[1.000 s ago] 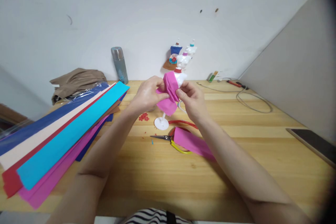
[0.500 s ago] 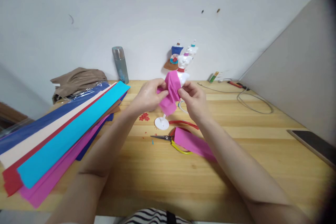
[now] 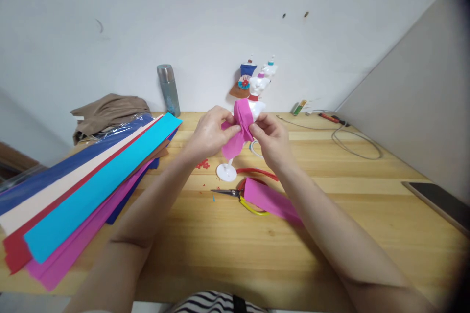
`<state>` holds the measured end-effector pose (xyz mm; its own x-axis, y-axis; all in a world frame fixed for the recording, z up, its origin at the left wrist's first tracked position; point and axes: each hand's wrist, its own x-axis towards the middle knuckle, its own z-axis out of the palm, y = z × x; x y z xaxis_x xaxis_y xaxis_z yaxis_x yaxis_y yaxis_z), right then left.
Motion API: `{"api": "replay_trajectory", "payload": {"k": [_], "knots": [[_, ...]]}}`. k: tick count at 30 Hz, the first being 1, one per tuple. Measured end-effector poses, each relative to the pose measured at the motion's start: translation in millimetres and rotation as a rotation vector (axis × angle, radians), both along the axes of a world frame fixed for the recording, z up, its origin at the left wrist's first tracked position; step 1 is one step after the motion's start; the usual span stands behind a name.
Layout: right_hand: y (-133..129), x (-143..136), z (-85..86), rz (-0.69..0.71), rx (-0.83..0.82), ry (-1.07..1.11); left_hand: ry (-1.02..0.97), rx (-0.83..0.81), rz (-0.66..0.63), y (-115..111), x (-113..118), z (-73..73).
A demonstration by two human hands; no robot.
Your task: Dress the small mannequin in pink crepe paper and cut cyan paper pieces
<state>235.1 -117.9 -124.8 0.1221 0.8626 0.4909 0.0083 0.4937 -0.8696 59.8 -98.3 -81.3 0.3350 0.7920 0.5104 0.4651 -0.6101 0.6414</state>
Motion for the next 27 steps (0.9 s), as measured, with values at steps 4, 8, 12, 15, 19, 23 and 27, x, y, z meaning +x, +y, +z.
{"api": "replay_trajectory", "payload": {"k": [4,8,12,15,19,23,27], "knots": [[0,0,-0.3,-0.005,-0.003,-0.010,0.018,0.004,0.060,-5,0,4.2],[1,1,-1.7,-0.011,-0.003,-0.038,-0.018,-0.088,-0.074,-7,2,3.5],[1,2,-1.9,-0.023,-0.007,-0.032,-0.103,-0.252,-0.241,-5,3,1.3],[1,2,-1.4,-0.020,0.001,-0.036,-0.121,-0.308,-0.274,-1,1,1.3],[0,1,-1.4,-0.012,0.019,-0.025,-0.166,-0.364,-0.310,5,-2,0.8],[0,0,-1.9,-0.029,0.011,-0.038,-0.192,-0.376,-0.324,8,-3,-1.3],[-1,0,-1.8,-0.003,0.004,-0.036,-0.202,-0.382,-0.347,10,-3,-2.1]]}}
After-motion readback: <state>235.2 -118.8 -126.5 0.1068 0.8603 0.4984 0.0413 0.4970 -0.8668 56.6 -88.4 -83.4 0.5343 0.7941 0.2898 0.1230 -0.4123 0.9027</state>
